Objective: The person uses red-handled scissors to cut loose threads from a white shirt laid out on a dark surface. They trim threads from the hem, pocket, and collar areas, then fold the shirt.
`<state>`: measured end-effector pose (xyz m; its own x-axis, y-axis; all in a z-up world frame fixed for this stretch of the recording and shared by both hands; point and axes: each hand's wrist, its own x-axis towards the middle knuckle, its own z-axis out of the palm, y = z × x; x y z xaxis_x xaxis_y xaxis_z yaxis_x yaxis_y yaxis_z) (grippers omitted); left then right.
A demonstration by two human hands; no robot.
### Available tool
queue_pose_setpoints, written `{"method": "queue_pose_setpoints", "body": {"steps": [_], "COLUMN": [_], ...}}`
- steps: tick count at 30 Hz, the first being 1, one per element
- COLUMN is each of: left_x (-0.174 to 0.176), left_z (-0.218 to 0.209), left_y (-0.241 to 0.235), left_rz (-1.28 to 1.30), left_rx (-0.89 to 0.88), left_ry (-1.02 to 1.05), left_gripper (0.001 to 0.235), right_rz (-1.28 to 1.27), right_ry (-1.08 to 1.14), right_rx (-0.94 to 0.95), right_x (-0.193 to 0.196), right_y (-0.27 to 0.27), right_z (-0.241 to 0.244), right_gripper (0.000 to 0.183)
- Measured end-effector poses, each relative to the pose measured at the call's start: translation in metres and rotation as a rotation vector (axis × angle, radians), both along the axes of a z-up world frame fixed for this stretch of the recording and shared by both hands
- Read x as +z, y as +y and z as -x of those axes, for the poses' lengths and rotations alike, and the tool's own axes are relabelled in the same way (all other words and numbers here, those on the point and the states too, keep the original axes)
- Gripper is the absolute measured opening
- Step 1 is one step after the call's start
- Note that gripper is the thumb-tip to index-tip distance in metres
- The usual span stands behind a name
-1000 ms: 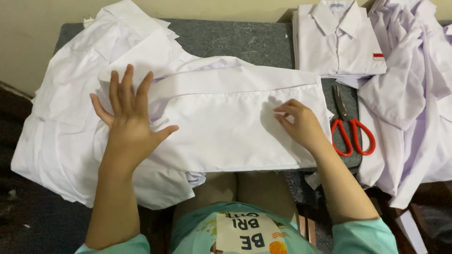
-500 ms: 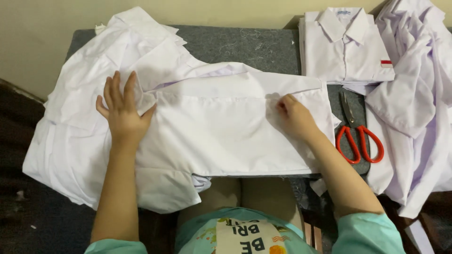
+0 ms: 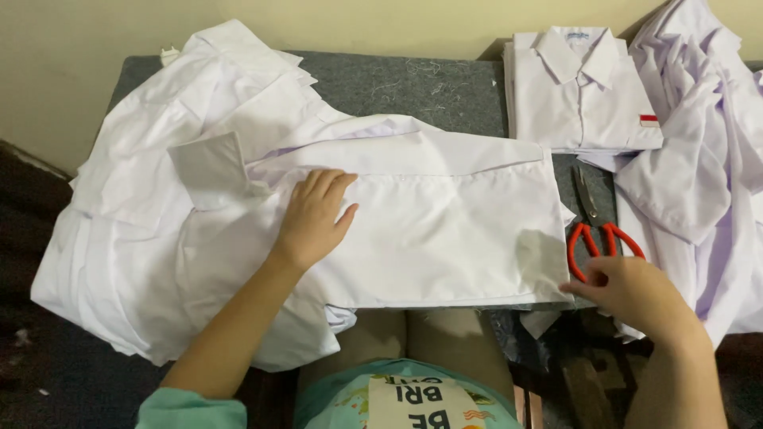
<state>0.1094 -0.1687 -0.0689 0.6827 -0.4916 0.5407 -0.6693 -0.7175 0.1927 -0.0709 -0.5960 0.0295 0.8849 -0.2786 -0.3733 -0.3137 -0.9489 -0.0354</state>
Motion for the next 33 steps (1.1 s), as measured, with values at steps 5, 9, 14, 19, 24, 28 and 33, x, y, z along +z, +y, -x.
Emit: {"method": "queue_pose_setpoints", "body": {"steps": [5,9,14,19,24,28,33], "left_x": [-0.028,-0.041,-0.035,-0.043,-0.032,-0.035,-0.036], "left_z": [-0.05,-0.067,-0.063,-0.072,-0.068,-0.069,-0.07], "left_y": [0.002,0.013,0.02,0.024,0.021,0.024,0.022], "left_rz": [-0.116,0.059,0.324,0.404,0.544,0.526,0.531], "left_rx": [0.101,0.072,-0.053,-0.106,-0.164,-0.164,-0.087], "left_ry": [0.067,0.157,0.248,0.311,0.53,0.539,0.557], "left_gripper": [0.05,0.031,0.022,0.018,0.008,0.008,0.009], "right_rz": [-0.421,-0.707,-0.796,-0.888,-1.06,-1.049,-1.04], "right_ry": [-0.308,-0.435,-0.604,-0.664,-0.752,-0.772,-0.88], "right_rx": [0.304,0.676,0.753,0.723,0.623,0.628,0.712], "right_x": [-0.002,-0.025,-0.09,-0.131,-0.13,-0.132,-0.126], "right_y": [0.076,0.145,0.206,0.236,0.235,0.235,0.24], "right_z": [-0.044,-0.103,-0.21,-0.253,-0.244,-0.24,-0.233], "right_gripper": [0.019,0.016,0.016,0.018,0.011,0.014,0.02]}}
